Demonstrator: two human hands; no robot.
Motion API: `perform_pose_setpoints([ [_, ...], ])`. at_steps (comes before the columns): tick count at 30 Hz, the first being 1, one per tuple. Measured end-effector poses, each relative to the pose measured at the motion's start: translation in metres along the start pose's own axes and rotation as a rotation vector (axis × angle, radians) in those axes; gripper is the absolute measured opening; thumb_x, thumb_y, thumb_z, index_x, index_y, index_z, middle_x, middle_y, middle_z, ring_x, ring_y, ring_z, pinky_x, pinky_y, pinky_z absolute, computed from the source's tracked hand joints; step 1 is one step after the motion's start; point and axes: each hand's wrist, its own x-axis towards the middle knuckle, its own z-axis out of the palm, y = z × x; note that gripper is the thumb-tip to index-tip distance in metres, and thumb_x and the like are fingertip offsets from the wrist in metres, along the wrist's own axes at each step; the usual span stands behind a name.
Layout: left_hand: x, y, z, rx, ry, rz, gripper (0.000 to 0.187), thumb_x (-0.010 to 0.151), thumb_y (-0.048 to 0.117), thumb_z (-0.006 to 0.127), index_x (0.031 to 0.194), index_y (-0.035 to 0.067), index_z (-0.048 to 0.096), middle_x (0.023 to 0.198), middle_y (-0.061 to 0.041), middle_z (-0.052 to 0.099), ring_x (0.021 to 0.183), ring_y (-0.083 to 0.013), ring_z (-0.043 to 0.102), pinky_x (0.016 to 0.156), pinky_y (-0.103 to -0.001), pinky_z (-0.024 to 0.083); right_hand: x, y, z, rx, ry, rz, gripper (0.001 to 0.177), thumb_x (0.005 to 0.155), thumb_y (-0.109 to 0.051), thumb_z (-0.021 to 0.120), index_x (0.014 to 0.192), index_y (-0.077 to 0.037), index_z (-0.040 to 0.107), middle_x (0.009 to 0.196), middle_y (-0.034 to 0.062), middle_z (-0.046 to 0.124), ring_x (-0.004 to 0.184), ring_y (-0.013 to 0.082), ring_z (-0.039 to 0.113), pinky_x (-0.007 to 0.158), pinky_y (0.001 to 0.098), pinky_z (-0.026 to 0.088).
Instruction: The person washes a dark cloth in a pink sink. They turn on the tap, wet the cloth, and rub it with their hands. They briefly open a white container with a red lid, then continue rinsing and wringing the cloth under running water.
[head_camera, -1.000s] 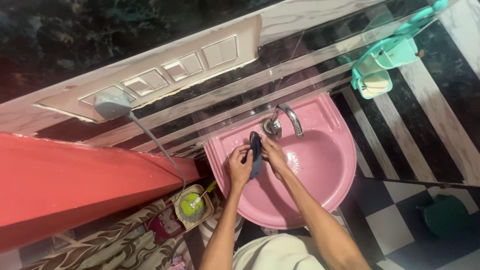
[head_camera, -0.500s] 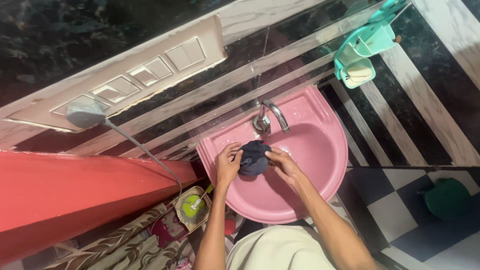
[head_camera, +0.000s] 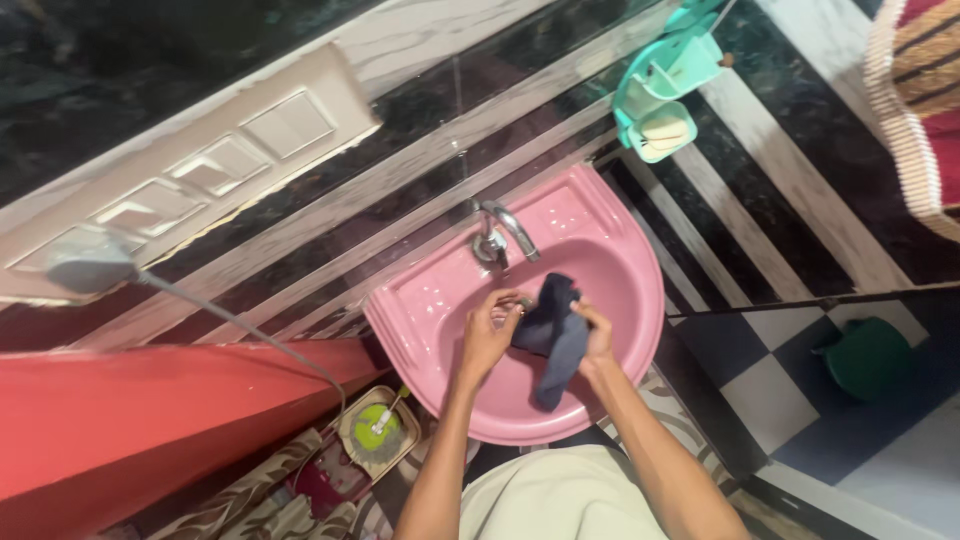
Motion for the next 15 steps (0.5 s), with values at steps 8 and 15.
perform_pose_setpoints([
  [8,0.021,0.025,0.007,0.152,0.124,-0.237,0.027,0.096,0.017,0.063,0.121,0.013,0.070,0.110,-0.005,0.076,0.091,-0.0165,0.072,0.074,-0.031,0.057,0.068,-0.087,0.060,-1.180,0.153,-0.554,0.027,0.099,-0.023,0.071,0.119,-0.005,0.064,0.107,0.0143,0.069,0.089,0.0212,0.066,0.077,0.0349,0.054],
  [15,0.045,0.024,0.016,0.095,0.550,0.149,0.018,0.098,0.005,0.063,0.115,0.003,0.068,0.105,-0.010,0.076,0.093,-0.0182,0.073,0.081,-0.030,0.058,0.116,-0.064,0.086,-1.832,-0.041,-0.861,0.056,0.091,-0.021,0.071,0.139,0.003,0.056,0.140,0.0270,0.059,0.130,0.0424,0.056,0.109,0.0488,0.042],
])
